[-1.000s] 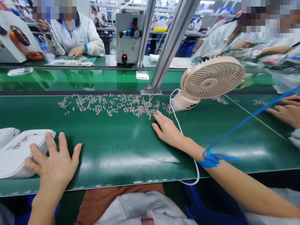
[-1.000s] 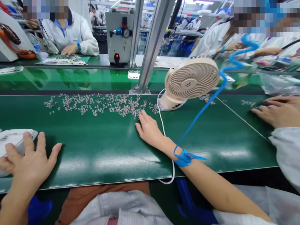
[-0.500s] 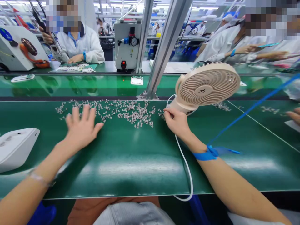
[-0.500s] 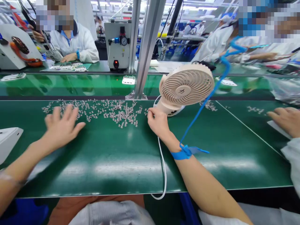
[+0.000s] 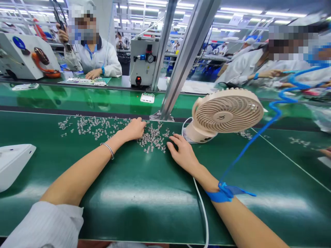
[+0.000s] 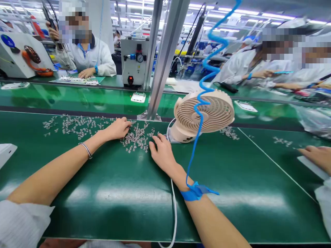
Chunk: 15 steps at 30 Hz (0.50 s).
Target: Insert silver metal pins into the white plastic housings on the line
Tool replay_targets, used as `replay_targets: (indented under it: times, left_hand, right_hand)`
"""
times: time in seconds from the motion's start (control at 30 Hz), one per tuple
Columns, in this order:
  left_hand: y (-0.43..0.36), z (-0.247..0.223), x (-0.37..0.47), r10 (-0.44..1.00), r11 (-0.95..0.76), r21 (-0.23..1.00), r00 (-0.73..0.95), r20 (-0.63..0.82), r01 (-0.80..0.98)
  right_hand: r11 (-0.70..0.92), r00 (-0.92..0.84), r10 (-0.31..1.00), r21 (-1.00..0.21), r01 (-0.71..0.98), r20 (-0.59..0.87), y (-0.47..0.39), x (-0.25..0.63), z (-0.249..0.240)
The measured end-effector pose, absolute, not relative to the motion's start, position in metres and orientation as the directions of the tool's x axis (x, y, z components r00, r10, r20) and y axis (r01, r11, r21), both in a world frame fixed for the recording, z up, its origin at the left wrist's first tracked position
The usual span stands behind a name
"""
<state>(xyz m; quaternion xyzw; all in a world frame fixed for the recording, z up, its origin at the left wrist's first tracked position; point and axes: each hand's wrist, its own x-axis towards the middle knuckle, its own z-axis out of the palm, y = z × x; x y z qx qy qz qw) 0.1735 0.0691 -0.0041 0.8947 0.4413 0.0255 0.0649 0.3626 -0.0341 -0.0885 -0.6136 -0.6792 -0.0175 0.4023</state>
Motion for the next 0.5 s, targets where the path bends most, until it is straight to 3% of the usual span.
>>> replay_targets:
  times: [0.17,0.3,0.37,0.43,0.5]
  left_hand:
    - [0.08,0.004,0.163,0.833,-0.534,0.349,0.55,0.06,0.77]
    - [0.078,0.023,0.163,0.892,-0.409,0.586,0.444,0.092,0.7]
    - [0.068,0.03,0.172,0.89,-0.353,0.698,0.453,0.045,0.623]
    - [0.052,0.034,0.184,0.859,-0.307,0.785,0.512,-0.015,0.538]
    - [0.035,0.033,0.197,0.806,-0.281,0.84,0.589,-0.056,0.464]
  right_hand:
    - [0.264,0.127,0.789,-0.519,0.813,0.601,-0.039,0.361,-0.082]
    - [0.302,0.211,0.792,-0.668,0.68,0.573,-0.048,0.352,-0.065]
    - [0.265,0.256,0.865,-0.827,0.496,0.431,-0.054,0.344,-0.054]
    - [0.129,0.236,0.956,-0.973,0.192,0.173,-0.06,0.337,-0.044]
    - [-0.063,0.124,0.989,-0.988,-0.142,-0.081,-0.064,0.333,-0.036]
